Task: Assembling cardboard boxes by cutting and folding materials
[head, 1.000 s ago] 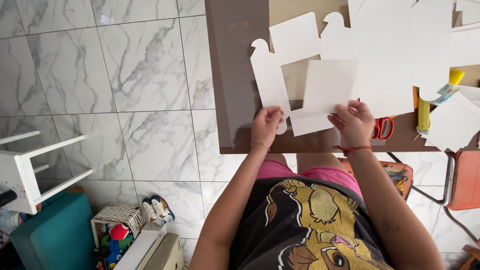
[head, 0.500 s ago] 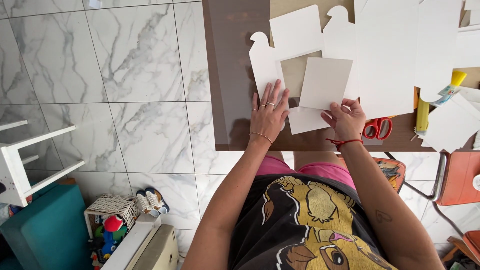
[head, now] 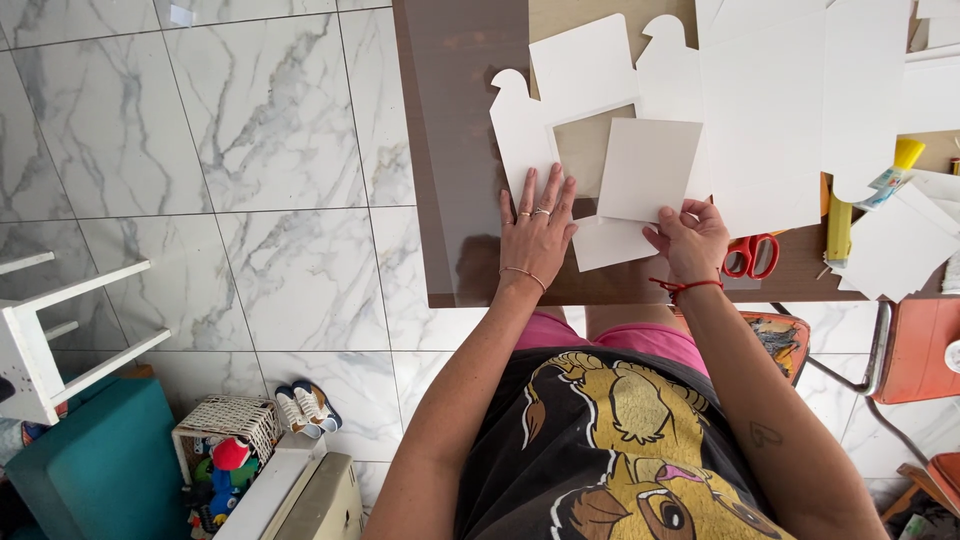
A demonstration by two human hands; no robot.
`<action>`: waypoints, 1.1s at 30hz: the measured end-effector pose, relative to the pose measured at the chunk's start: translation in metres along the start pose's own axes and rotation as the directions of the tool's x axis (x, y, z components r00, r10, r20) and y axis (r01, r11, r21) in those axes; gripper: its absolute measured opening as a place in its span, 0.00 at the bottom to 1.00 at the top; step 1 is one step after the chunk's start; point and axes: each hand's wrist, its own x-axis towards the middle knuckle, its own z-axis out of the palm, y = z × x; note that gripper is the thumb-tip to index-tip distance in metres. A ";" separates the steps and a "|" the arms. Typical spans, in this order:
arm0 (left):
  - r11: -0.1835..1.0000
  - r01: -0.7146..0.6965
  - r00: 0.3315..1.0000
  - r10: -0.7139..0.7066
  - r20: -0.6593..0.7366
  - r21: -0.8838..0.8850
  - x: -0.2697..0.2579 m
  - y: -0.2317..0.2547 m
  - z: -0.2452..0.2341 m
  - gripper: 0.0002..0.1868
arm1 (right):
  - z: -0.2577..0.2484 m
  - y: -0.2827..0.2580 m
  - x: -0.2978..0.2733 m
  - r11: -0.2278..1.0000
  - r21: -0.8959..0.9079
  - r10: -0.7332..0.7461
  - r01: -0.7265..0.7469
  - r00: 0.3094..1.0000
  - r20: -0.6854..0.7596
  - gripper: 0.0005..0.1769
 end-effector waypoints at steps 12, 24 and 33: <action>0.998 -0.032 0.999 0.034 -0.042 0.048 0.002 -0.001 -0.010 0.34 | -0.088 -0.063 0.009 0.993 0.007 -0.101 0.117 0.885 -0.454 0.07; 1.000 -0.022 1.000 0.022 0.019 -0.022 0.002 -0.002 0.004 0.33 | -0.001 -0.069 -0.021 0.728 -0.468 -0.402 0.501 0.865 0.300 0.11; 1.000 0.001 1.000 -0.001 0.002 -0.028 0.003 -0.001 0.005 0.32 | 0.015 -0.068 -0.007 0.872 -0.369 -0.196 0.322 0.920 0.340 0.18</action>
